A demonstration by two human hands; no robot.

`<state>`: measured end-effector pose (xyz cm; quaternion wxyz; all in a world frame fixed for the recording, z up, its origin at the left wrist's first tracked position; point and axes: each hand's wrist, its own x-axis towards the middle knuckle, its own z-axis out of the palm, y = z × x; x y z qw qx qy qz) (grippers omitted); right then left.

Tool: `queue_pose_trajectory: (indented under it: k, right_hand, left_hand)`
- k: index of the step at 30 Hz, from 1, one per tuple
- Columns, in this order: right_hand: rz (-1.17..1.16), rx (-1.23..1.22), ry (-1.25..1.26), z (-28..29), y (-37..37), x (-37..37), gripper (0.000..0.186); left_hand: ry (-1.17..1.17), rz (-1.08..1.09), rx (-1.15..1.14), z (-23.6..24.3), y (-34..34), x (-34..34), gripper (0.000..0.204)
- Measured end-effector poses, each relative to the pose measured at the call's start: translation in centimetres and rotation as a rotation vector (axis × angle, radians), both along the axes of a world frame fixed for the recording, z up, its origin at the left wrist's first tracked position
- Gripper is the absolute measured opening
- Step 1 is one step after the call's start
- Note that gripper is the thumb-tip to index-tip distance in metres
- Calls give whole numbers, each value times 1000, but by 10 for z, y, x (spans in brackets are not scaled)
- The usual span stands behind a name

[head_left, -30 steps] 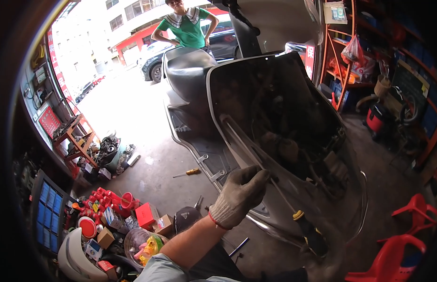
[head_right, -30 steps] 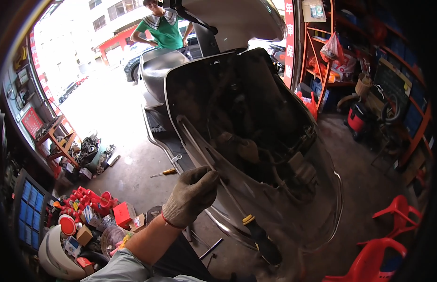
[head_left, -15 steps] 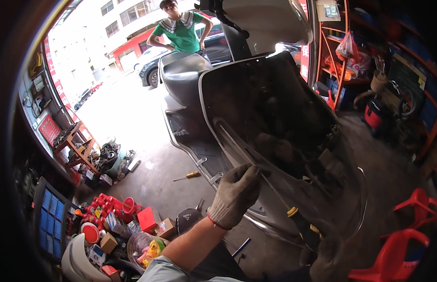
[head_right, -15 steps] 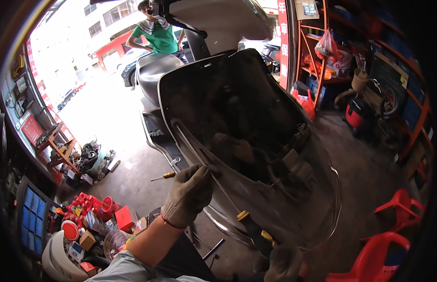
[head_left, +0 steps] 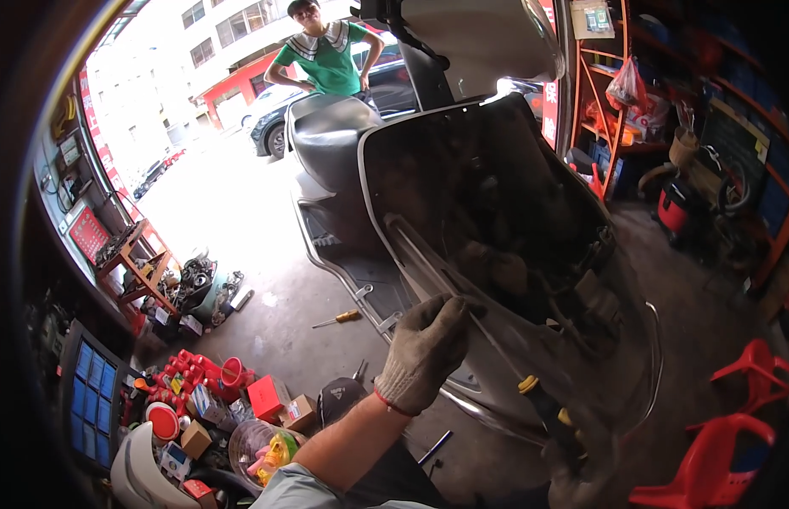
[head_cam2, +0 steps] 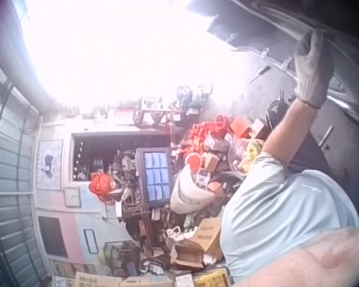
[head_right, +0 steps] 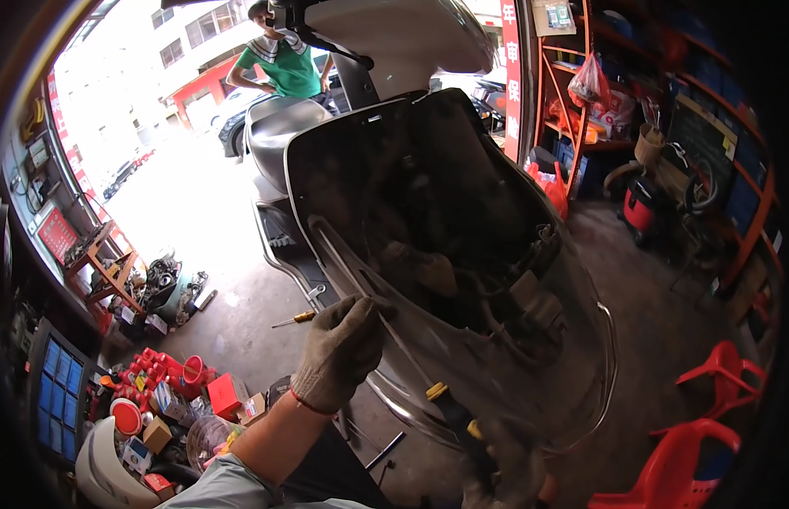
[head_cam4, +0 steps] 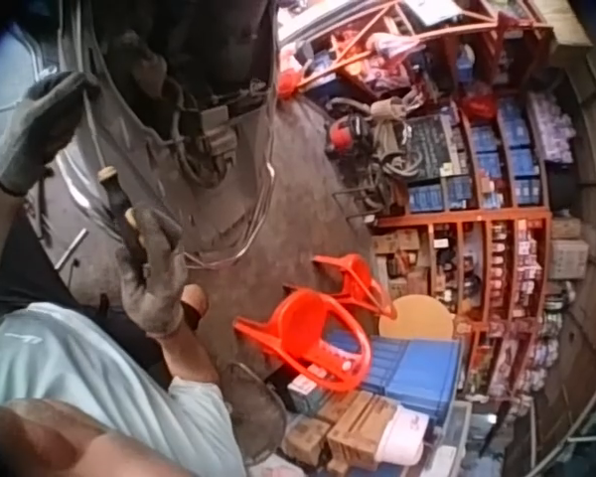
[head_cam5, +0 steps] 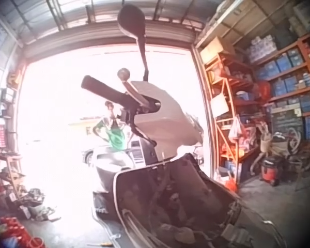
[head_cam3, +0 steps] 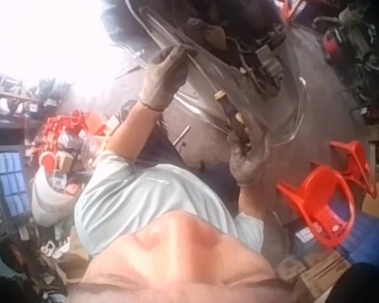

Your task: Disassembling the front panels and frame components of a motor scooter.

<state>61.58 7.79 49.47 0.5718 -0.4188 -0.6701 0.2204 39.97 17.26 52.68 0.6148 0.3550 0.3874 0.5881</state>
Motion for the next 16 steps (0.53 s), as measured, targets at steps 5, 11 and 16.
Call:
queue_pose_trajectory:
  k: [5, 11, 16]
  right_hand:
    - [349, -466, 494, 7, -5, 12, 48]
    - [107, -110, 144, -2, 5, 17, 63]
    - [160, 278, -209, -30, 25, 29, 53]
  left_hand:
    - [-11, 39, 7, 1, 1, -2, 33]
    - [-28, 57, 2, 1, 3, 2, 33]
    - [3, 35, 4, 0, 2, 0, 34]
